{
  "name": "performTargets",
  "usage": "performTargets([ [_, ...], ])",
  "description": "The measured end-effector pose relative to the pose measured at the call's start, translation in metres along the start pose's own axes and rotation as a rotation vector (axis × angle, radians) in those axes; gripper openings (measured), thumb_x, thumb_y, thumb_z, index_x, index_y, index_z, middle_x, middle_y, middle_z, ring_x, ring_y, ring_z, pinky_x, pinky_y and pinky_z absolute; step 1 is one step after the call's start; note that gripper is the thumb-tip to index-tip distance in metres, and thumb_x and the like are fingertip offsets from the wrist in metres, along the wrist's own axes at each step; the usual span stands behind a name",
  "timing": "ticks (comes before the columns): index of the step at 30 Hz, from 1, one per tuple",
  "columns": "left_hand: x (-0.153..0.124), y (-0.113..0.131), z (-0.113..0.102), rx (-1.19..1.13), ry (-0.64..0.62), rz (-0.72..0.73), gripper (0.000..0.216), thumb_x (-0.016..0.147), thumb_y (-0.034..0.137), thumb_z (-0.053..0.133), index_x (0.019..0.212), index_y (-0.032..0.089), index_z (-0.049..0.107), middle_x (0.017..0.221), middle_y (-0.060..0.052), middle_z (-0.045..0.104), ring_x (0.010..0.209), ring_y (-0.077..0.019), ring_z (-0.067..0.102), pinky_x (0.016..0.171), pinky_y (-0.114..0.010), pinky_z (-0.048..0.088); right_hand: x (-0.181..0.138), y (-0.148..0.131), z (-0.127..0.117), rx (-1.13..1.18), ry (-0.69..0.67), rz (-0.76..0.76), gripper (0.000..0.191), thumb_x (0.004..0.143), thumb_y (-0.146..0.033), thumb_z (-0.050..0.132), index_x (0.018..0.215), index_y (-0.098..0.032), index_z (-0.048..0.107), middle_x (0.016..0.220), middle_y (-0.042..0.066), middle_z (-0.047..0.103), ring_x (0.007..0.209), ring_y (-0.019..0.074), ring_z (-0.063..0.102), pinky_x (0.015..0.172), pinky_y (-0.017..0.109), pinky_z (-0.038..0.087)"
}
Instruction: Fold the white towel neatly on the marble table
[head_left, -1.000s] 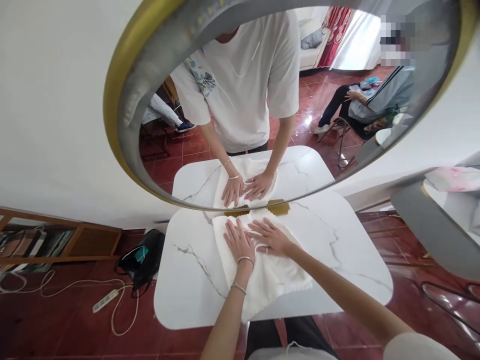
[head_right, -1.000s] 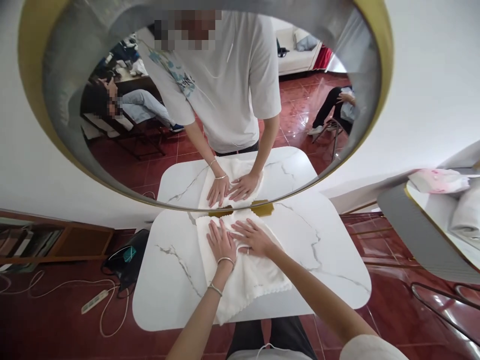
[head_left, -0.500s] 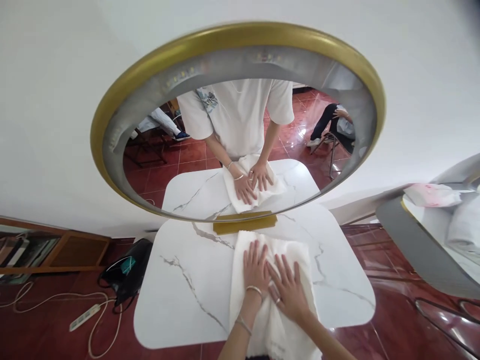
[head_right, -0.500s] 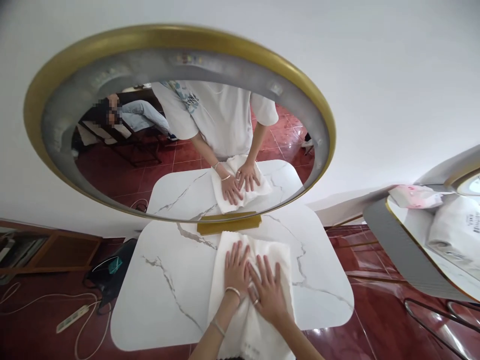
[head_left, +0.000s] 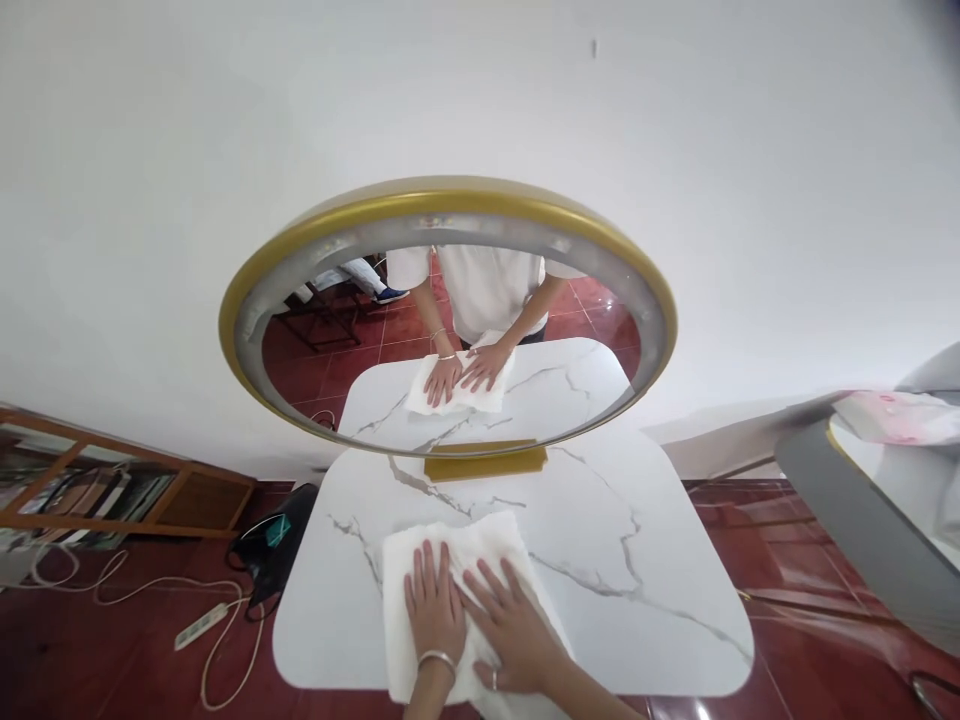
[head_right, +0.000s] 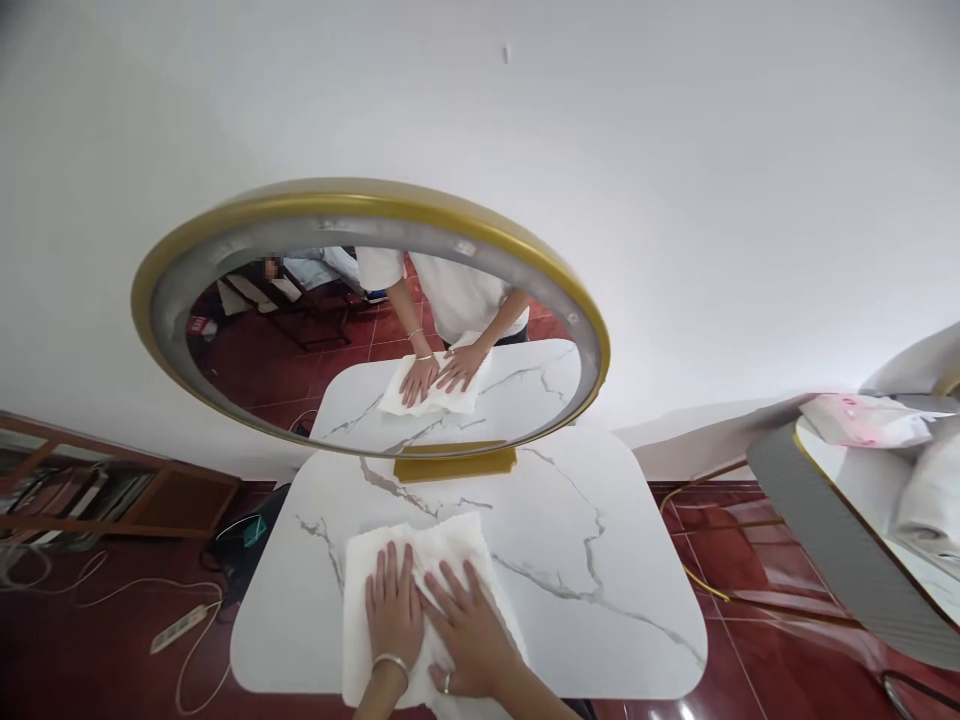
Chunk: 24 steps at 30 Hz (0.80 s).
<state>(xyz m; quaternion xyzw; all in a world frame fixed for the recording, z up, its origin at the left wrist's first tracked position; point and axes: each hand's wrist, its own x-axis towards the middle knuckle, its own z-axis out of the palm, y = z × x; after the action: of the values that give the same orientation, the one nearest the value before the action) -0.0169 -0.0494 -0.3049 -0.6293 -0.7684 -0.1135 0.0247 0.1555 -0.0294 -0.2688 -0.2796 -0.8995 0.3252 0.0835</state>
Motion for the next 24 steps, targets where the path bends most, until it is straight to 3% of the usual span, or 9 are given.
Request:
performTargets([
  [6,0.007,0.117,0.019,-0.105,-0.122,0.173,0.057,0.09,0.015,0.034,0.146,0.026,0.03,0.156,-0.006,0.025,0.145,-0.0259,0.017,0.116,-0.053,0.022,-0.093,0.056,-0.014,-0.29,0.241,0.209,0.078,0.083,-0.031,0.047,0.152,-0.027,0.011,0.158,0.002,0.014,0.144,0.0345,0.009,0.113,0.063,0.013],
  [10,0.012,0.204,0.03,-0.254,-0.191,0.344,0.061,0.091,0.019,0.039,0.149,0.028,0.023,0.157,-0.004,0.022,0.145,-0.0258,0.016,0.117,-0.053,0.021,-0.158,0.094,-0.028,-0.447,0.404,0.356,0.071,0.086,-0.032,0.047,0.151,-0.028,0.017,0.156,0.003,0.022,0.144,0.0336,0.012,0.112,0.061,0.018],
  [13,0.017,0.249,0.034,-0.355,-0.225,0.433,0.058,0.092,0.024,0.041,0.147,0.03,0.028,0.156,-0.003,0.026,0.144,-0.027,0.021,0.115,-0.052,0.025,-0.194,0.114,-0.04,-0.499,0.473,0.439,0.065,0.09,-0.037,0.046,0.15,-0.03,0.022,0.155,0.003,0.026,0.144,0.0318,0.015,0.112,0.059,0.02],
  [16,0.028,0.269,0.031,-0.4,-0.279,0.382,0.049,0.094,0.029,0.038,0.143,0.028,0.039,0.145,-0.008,0.044,0.133,-0.0263,0.04,0.108,-0.046,0.036,-0.213,0.125,-0.049,-0.479,0.491,0.473,0.058,0.091,-0.045,0.047,0.146,-0.035,0.031,0.153,0.001,0.03,0.142,0.0307,0.022,0.111,0.058,0.024],
  [18,0.042,0.271,0.023,-0.397,-0.304,0.288,0.047,0.096,0.027,0.032,0.142,0.026,0.039,0.14,-0.01,0.047,0.12,-0.0219,0.051,0.101,-0.038,0.043,-0.217,0.131,-0.051,-0.427,0.506,0.485,0.052,0.091,-0.047,0.047,0.142,-0.037,0.039,0.15,-0.001,0.037,0.14,0.0292,0.03,0.111,0.056,0.028],
  [21,0.068,0.265,0.01,-0.281,-0.384,0.195,0.051,0.094,0.02,0.034,0.145,0.024,0.033,0.144,-0.011,0.039,0.109,-0.0177,0.058,0.091,-0.029,0.047,-0.216,0.138,-0.05,-0.311,0.606,0.557,0.044,0.093,-0.044,0.044,0.136,-0.034,0.048,0.14,0.001,0.051,0.131,0.0262,0.044,0.106,0.05,0.039],
  [24,0.09,0.257,-0.002,-0.183,-0.467,0.229,0.046,0.088,0.02,0.046,0.134,0.02,0.047,0.128,-0.011,0.052,0.102,-0.019,0.059,0.086,-0.03,0.046,-0.212,0.142,-0.05,-0.166,0.749,0.6,0.042,0.094,-0.04,0.041,0.135,-0.031,0.047,0.127,0.004,0.061,0.118,0.0257,0.056,0.097,0.048,0.049],
])
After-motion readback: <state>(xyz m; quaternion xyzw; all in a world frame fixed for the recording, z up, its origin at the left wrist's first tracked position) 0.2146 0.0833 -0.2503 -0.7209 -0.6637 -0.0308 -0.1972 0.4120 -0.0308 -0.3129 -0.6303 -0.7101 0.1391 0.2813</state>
